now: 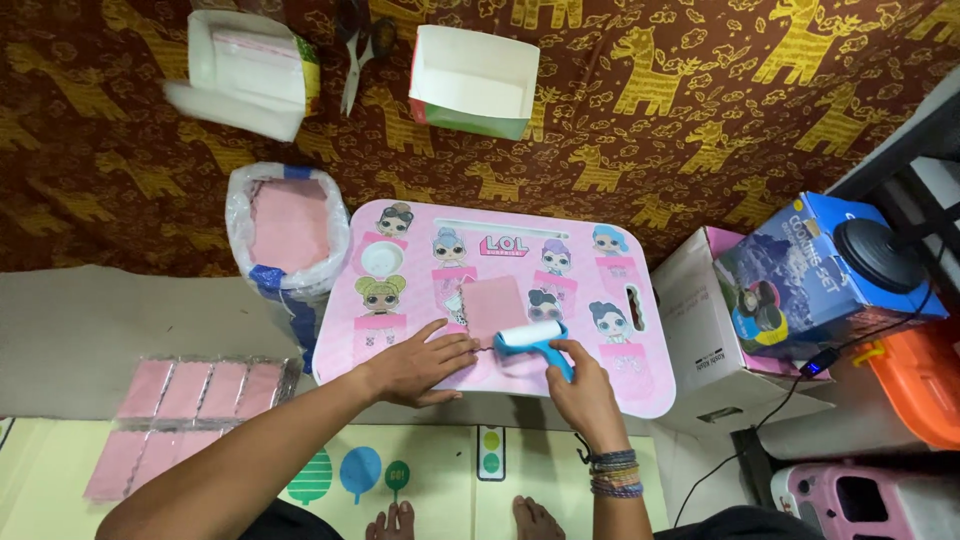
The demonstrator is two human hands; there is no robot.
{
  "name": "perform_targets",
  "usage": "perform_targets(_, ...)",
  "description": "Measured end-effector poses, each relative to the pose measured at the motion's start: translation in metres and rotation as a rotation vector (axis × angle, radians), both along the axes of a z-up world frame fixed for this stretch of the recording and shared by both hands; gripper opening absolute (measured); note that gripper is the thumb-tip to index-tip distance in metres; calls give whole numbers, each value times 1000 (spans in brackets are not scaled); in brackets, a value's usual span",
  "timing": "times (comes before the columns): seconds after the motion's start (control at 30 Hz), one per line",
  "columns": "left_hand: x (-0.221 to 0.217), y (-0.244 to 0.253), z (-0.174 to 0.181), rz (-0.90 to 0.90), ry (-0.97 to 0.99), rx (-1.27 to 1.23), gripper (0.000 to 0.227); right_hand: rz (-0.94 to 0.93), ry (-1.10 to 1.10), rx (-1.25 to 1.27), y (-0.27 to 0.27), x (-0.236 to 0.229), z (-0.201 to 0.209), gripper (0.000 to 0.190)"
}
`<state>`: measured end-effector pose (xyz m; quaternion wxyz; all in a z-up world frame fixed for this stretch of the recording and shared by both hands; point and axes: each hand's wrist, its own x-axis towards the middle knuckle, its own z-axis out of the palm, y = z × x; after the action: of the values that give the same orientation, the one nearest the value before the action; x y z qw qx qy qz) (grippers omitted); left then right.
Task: The person takes a textile piece from a bin, lays it on a small table, and uses a lint roller repeatedly over its surface to remove debris. They then fold the piece by hand and place it into a plastic sleeve.
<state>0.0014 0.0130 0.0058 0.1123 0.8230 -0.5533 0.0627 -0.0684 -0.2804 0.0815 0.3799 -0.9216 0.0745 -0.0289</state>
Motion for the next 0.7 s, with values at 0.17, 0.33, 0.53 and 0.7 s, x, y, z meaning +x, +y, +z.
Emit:
perform_targets(0.17,8,13,-7,86,5,-25,62,-45,72,39,10,-1,15,42)
perform_targets(0.33,15,28,-2,209,17,-18,61,-3,61,67,32,4,12,42)
perform_targets(0.53,12,34,4,279,15,-46,61,35,44,18,38,40,-24,43)
perform_targets(0.7,11,28,3,278,34,-1,62,143,-201,6,54,79,-32,43)
